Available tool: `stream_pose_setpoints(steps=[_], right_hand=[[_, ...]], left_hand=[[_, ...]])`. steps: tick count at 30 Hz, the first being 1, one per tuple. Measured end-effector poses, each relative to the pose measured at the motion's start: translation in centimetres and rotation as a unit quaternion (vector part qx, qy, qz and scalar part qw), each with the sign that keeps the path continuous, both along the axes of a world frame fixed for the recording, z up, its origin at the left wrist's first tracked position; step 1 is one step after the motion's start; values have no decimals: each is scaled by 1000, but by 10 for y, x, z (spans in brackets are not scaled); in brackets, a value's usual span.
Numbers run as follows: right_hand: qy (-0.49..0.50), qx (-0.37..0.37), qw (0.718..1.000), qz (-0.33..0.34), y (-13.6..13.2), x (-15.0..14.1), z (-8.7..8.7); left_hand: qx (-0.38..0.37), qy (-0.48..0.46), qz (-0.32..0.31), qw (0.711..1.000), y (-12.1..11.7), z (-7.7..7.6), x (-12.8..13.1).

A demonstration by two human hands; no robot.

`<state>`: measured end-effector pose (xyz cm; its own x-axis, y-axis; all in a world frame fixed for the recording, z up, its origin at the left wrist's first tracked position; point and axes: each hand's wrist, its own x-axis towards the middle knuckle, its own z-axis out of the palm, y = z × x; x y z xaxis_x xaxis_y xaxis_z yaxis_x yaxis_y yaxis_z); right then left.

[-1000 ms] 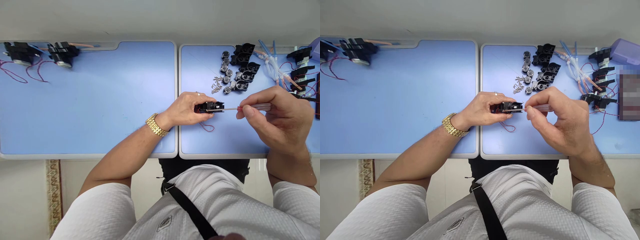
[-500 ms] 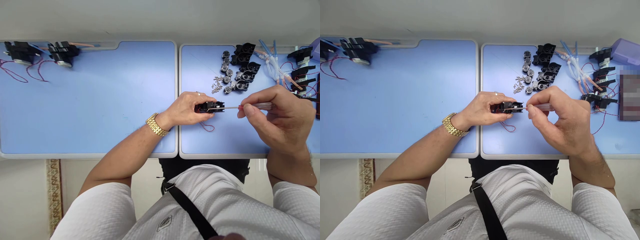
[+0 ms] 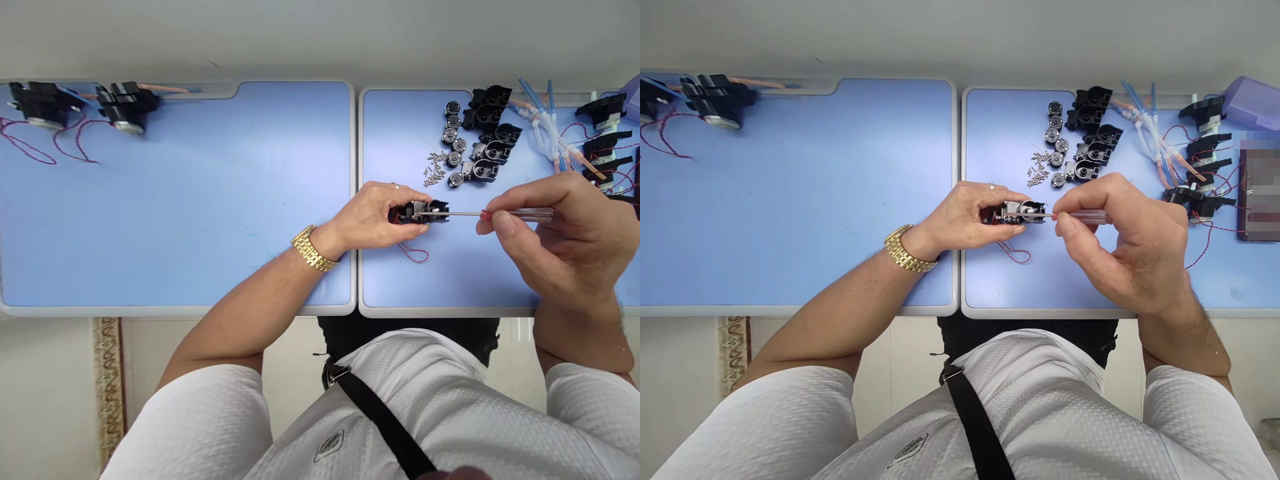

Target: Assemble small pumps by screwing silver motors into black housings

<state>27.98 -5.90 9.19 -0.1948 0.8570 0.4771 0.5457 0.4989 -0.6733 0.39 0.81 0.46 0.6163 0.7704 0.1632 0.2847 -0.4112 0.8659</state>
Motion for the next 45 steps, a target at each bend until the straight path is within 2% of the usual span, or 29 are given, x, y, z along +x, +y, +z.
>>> stream_pose_setpoints(steps=[7, 17, 38, 45], right_hand=[[1, 33, 999, 28, 3, 0, -2], [-20, 3, 999, 25, 2, -2, 1], [-43, 38, 998, 36, 3, -4, 0], [-24, 21, 999, 29, 1, -3, 1]], left_hand=[[-14, 3, 7, 1000, 0, 1, -1], [-20, 2, 6, 1000, 1, 0, -1], [-13, 3, 7, 1000, 1, -2, -1], [-12, -2, 10, 1000, 1, -2, 0]])
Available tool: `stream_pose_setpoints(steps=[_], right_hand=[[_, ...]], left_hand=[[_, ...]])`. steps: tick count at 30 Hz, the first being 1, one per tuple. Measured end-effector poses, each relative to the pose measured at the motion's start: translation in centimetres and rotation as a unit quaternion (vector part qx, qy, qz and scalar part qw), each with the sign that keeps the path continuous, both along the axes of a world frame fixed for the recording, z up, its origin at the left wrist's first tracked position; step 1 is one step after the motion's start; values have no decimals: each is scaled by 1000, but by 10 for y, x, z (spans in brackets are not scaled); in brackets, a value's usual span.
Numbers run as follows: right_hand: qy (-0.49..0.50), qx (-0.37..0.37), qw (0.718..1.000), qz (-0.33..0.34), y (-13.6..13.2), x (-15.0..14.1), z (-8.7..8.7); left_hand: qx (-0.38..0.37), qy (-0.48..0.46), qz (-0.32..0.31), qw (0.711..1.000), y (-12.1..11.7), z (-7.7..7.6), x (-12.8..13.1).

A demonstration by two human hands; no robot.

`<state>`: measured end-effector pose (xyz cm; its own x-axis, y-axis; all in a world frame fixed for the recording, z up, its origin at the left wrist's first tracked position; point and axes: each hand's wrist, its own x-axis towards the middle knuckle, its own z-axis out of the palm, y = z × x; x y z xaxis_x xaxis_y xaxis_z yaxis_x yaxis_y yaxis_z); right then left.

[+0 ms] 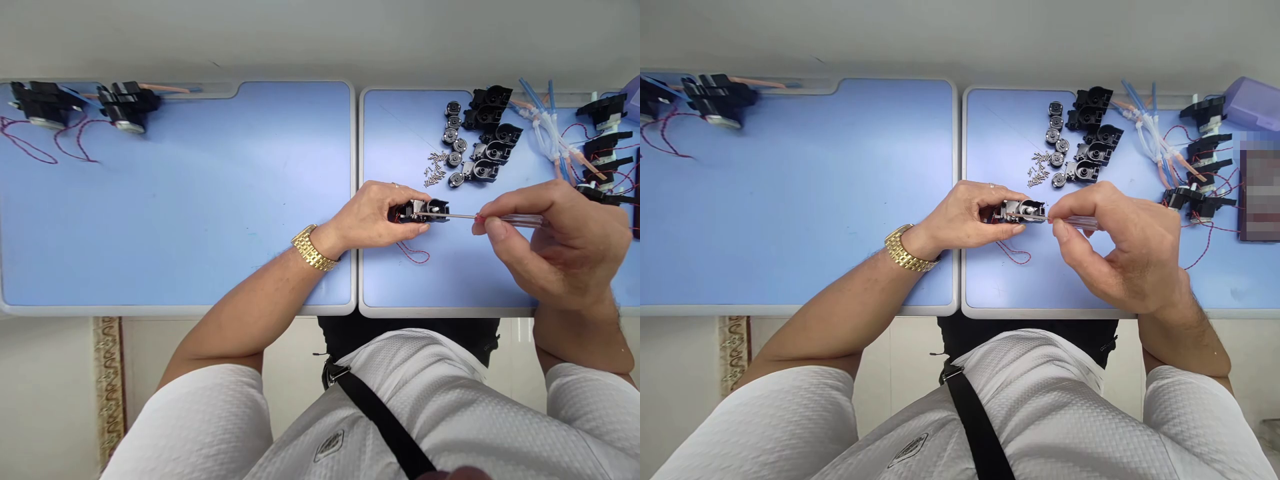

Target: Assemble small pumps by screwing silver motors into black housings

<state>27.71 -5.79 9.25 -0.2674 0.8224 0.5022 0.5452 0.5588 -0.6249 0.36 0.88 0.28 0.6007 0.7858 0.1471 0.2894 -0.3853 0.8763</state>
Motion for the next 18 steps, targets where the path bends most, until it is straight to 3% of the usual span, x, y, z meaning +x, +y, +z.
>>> stream_pose_setpoints(steps=[18], right_hand=[[-18, 10, 1000, -1, 1, 2, -1]], left_hand=[[-3, 2, 2, 1000, 0, 1, 0]])
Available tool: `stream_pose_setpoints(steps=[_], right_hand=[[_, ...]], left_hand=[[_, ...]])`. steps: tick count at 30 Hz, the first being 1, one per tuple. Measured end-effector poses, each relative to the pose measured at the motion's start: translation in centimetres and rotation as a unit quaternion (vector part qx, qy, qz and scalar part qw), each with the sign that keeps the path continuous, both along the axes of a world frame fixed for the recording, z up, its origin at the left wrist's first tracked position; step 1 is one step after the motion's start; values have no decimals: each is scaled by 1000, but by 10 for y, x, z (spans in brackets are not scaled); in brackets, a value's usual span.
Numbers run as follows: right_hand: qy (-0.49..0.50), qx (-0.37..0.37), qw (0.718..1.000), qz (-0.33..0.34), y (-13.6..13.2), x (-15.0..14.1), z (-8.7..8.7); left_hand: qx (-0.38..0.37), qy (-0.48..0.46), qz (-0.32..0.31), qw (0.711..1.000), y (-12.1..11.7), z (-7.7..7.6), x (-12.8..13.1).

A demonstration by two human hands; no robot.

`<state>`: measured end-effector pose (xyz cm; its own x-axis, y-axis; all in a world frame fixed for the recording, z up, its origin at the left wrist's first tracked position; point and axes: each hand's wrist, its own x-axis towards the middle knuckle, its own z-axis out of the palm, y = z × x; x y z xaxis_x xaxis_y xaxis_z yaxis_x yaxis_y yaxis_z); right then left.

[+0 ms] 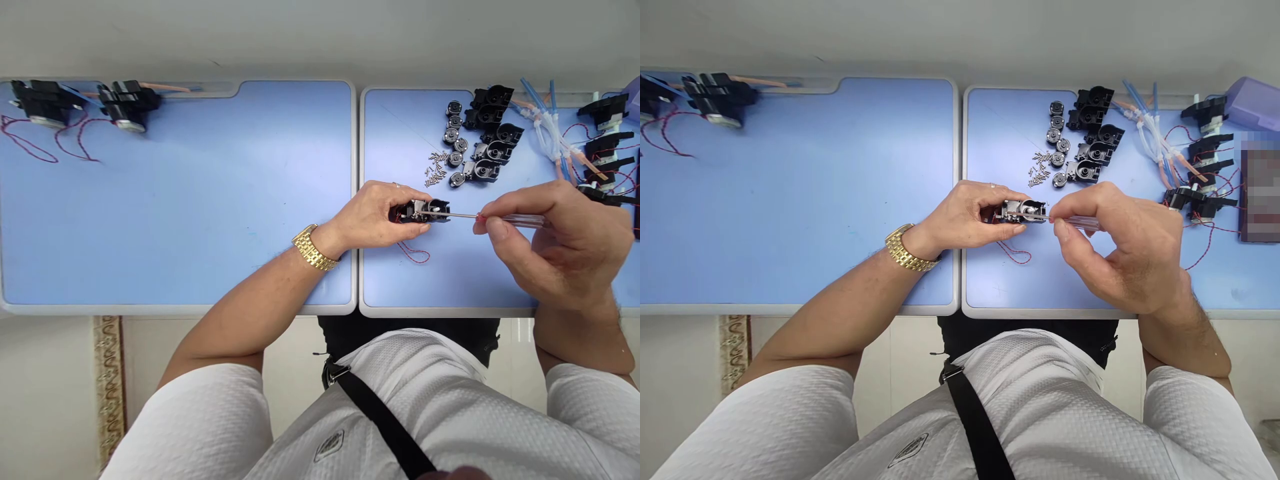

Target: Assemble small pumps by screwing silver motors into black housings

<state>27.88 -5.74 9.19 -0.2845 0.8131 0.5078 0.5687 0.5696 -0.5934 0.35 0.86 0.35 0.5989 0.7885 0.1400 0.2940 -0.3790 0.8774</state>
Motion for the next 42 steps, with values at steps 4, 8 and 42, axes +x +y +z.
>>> stream_pose_setpoints(steps=[4, 8, 42], right_hand=[[-2, 2, 1000, -2, -1, 1, 0], [-2, -9, 1000, -11, -2, 0, 0], [-29, 24, 999, 17, 1, -4, 4]], left_hand=[[1, -3, 0, 1000, 0, 0, 0], [-3, 6, 2, 1000, 0, -1, 0], [26, 6, -15, 1000, 0, -1, 0]])
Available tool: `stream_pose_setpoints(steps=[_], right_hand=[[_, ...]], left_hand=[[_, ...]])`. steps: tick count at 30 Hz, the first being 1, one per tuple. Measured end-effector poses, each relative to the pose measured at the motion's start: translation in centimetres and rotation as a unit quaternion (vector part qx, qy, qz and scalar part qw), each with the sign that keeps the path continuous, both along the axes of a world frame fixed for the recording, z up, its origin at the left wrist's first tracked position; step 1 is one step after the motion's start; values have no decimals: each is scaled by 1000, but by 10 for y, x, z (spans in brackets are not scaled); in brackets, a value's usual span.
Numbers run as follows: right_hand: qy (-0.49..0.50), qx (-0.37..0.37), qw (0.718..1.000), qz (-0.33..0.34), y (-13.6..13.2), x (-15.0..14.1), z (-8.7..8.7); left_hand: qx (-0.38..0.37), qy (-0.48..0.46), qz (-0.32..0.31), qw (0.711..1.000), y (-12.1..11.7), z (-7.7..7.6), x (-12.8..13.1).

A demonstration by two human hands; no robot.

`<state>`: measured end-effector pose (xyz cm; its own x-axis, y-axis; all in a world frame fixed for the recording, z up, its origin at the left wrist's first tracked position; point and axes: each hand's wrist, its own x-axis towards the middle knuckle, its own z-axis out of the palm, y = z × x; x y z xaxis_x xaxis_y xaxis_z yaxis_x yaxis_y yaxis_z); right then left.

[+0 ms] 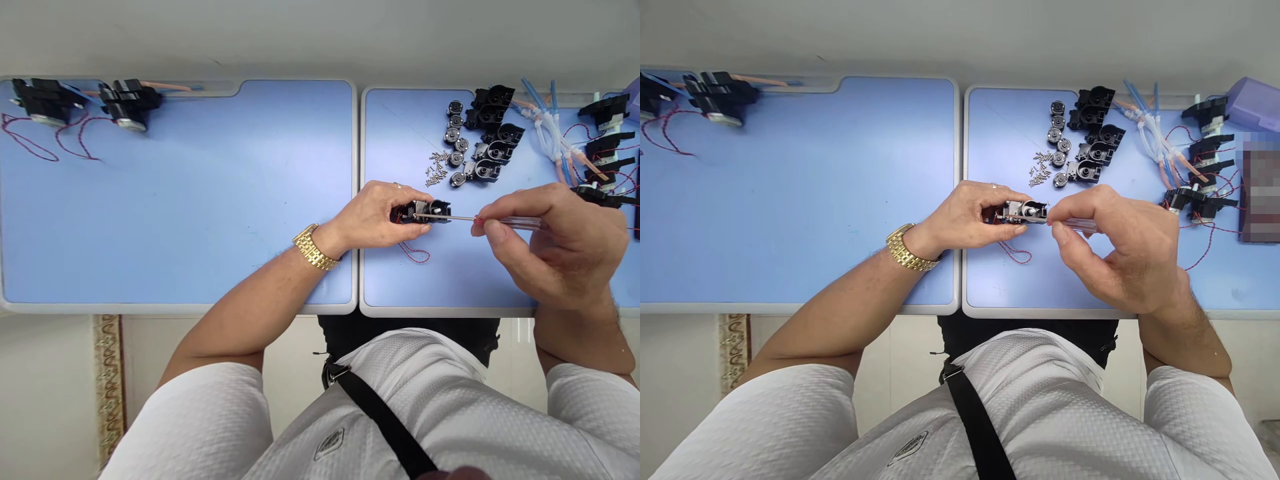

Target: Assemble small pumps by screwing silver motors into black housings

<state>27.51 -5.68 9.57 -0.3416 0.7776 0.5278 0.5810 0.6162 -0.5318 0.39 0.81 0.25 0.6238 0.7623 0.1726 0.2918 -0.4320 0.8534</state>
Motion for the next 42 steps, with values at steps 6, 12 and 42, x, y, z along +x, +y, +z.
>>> stream_pose_setpoints(steps=[6, 12, 42], right_hand=[[-9, 1, 1000, 4, 0, -1, 1], [-1, 3, 1000, 4, 0, 2, 1], [-97, 70, 993, -3, 5, 5, 3]], left_hand=[[-4, -9, -6, 1000, 0, 2, 0], [-32, -14, -5, 999, 1, 2, -1], [18, 27, -14, 999, -3, 6, 1]])
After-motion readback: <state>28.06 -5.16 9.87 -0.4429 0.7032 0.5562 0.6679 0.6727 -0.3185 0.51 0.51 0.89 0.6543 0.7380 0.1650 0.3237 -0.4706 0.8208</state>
